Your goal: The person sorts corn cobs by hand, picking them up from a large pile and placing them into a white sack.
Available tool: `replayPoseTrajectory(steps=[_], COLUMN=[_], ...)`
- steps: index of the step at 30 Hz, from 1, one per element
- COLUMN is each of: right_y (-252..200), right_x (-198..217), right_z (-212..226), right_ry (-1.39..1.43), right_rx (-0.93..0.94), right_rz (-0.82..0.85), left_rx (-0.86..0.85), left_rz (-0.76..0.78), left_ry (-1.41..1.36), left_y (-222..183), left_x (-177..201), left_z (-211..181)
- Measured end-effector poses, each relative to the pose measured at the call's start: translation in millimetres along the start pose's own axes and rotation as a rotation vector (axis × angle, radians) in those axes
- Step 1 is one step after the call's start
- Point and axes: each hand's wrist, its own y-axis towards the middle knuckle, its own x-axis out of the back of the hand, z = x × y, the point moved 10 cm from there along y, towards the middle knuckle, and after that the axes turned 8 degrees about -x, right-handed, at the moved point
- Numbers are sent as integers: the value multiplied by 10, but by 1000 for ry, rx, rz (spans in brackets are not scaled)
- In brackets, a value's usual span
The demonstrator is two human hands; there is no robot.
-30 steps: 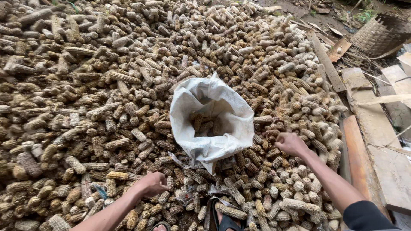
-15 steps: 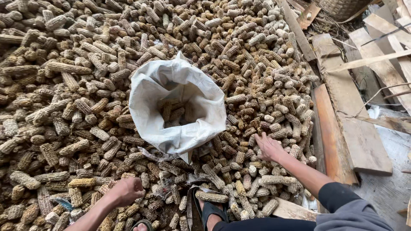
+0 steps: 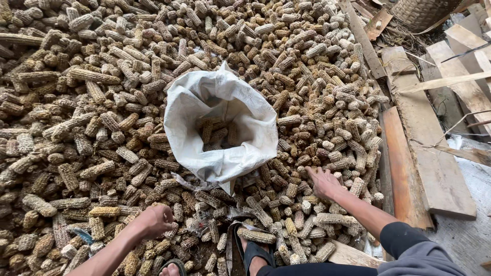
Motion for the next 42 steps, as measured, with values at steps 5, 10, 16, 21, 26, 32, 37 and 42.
replayPoseTrajectory(steps=[5, 10, 16, 21, 26, 32, 37, 42], right_y=[193, 245, -593, -1302, -1466, -1723, -1812, -1465], right_x=[-168, -166, 1219, 2261, 3125, 2372, 987, 176], right_z=[-28, -135, -3, 483, 983, 1647, 2142, 2259], right_ry=[-71, -7, 306, 641, 997, 689, 126, -126], right_rx=[178, 173, 41, 141, 285, 262, 316, 364], right_rz=[-204, -216, 98, 321, 18, 180, 332, 231], left_rx=[-8, -24, -78, -104, -71, -54, -2, -58], left_rz=[7, -5, -4, 7, 34, 3, 74, 75], left_ry=[-2, -22, -24, 19, 52, 29, 154, 235], left_y=[-17, -76, -113, -158, -176, -178, -164, -202], left_x=[-19, 21, 74, 8, -53, -43, -130, -133], left_z=[-56, -165, -379, -388, -275, -198, -38, -128])
